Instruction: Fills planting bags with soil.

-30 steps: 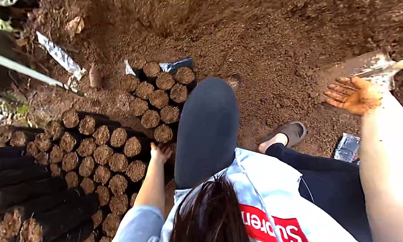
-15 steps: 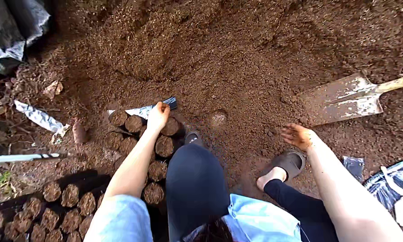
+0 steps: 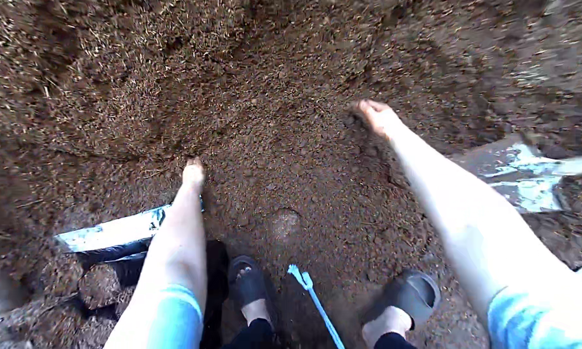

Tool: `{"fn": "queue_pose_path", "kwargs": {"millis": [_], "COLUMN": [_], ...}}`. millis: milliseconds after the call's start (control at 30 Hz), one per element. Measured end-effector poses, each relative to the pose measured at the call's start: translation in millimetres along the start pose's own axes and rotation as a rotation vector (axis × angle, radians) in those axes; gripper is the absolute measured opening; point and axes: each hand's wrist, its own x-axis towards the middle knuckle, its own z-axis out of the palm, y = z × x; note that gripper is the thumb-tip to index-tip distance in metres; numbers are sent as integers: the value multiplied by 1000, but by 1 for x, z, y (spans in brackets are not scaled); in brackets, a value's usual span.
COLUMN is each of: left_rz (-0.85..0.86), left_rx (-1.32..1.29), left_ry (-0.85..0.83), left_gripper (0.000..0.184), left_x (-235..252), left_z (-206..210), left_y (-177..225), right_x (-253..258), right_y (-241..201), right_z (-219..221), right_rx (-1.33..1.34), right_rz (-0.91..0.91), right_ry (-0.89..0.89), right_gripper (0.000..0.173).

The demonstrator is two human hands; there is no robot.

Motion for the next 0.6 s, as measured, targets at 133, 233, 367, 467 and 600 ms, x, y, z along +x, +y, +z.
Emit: {"fn": "queue_pose_path", "kwargs": {"millis": [133,233,367,467,600], "left_rz": [-398,-79,-8,-54,85], "left_rx": [-468,-600,-595,-568,-499], "left_ry": [56,270,152,75,-134], "left_gripper": [54,62,62,58,52], "left_x": [-25,-4,-19,-49,-87], "left_z": [32,98,116,121,142], "left_y": [60,26,39,72,102], "right_x": [82,117,99,69,32], "right_y": [-63,-76,-57,-50,-30], "right_z": [53,89,126,148,125], "right_rx": [-71,-187,-94,-244,-356], "right_rz": [-288,-404,-327,-272,-188], "right_ry": [-91,-122,-360,-525,-686], "right_gripper": [52,56,57,67,69]}}
